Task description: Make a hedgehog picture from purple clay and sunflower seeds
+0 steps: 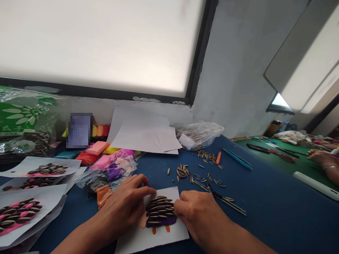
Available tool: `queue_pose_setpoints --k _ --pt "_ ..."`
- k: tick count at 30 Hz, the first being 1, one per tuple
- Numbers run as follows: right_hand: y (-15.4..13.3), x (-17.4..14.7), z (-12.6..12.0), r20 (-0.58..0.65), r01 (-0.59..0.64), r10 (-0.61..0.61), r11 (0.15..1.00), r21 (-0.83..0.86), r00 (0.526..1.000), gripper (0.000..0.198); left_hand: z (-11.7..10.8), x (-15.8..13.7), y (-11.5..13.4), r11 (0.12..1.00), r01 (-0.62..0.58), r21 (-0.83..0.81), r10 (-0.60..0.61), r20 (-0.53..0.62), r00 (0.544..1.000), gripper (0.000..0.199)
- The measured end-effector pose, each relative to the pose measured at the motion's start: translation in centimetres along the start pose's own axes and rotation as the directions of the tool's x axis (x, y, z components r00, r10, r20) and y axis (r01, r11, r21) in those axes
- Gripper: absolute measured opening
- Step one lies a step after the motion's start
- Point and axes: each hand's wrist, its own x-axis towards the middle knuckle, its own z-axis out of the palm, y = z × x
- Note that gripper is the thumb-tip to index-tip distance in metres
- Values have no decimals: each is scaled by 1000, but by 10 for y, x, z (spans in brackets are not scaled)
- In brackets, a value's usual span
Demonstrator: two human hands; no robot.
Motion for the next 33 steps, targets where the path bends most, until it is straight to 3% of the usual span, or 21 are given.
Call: queue_pose_setpoints --k 13,20,26,33 --pt "1 1 8 -41 41 -43 998 -56 998 11 1 1 -1 1000 -10 -12 10 -1 1000 48" --pt "1 -8 -21 -72 -134 136 990 35 988 15 3 -1 -2 1000 -5 -18 5 -10 1000 46" --pt "26 1 -32 -52 -393 390 912 -119 919 22 2 0 -3 1000 -8 -12 8 11 1000 49" --pt "48 14 -20 -80 -381 375 921 -86 924 22 4 0 -5 1000 -17 -10 17 1 1000 50"
